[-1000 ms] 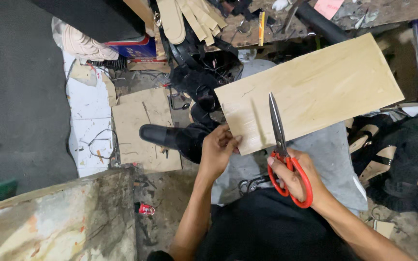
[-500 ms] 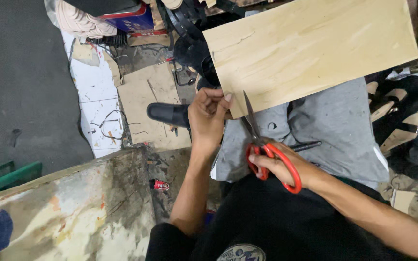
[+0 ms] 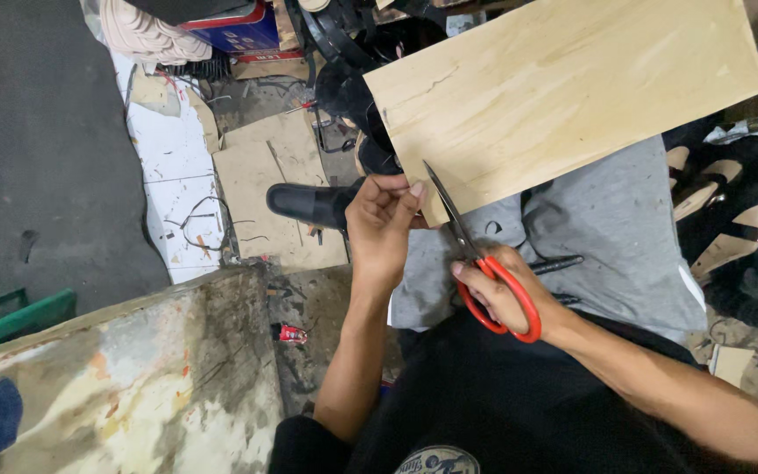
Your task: The person sits in a workshop and cuts a long thin board into narrow strips using red-handled scissors, trimming along the edge of the sheet. They set cut strips aside on the cluttered workbench and continue cutting additional strips from the remaining board.
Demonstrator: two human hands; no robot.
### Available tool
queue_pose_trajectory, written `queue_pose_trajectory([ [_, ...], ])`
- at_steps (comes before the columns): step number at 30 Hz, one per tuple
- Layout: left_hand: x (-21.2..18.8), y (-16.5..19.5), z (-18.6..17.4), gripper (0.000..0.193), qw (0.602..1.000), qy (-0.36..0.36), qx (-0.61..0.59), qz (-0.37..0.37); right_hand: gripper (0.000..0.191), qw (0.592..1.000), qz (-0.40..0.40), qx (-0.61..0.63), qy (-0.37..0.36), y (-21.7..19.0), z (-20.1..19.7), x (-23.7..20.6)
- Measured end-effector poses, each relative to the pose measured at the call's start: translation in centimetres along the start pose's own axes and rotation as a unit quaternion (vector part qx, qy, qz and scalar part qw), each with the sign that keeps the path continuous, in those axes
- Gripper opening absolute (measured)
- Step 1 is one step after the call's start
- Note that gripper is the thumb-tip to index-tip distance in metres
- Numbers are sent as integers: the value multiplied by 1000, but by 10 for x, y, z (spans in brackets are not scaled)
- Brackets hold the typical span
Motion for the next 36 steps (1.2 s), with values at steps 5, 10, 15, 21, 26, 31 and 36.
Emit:
queue_pose_trajectory([
  [5, -15, -12, 6, 14, 999, -20, -22, -13, 36, 999, -40, -20, -19, -16, -8, 11],
  [10, -23, -15, 10, 18, 999, -28, -24, -26, 38, 997, -61, -40, -16, -7, -5, 23],
  [15, -9, -2, 5, 23, 998, -14, -43, -54, 27, 976, -206, -65, 4, -27, -5, 12],
  [21, -3, 19, -2, 11, 998, -2, 28, 58, 39, 984, 61, -115, -121, -18, -11, -5],
  [26, -17, 0, -13, 13, 999, 19, -33, 30, 44, 967, 42, -219, -127, -45, -15, -16],
  [31, -23, 4, -30, 13, 998, 40, -39, 33, 35, 965, 62, -210, -148, -56, -7, -23],
  [36, -28, 2, -25, 12, 997, 30, -62, 24, 40, 971, 74, -185, -133, -54, -11, -20],
])
Point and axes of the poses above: each hand's wrist, its own x-axis towards the middle knuckle, its own z-axis out of the palm, y = z × x, the point moved 9 cm from there along x, towards the middle knuckle, and after that the axes turned 3 degrees about -z, right-handed, at the moved point
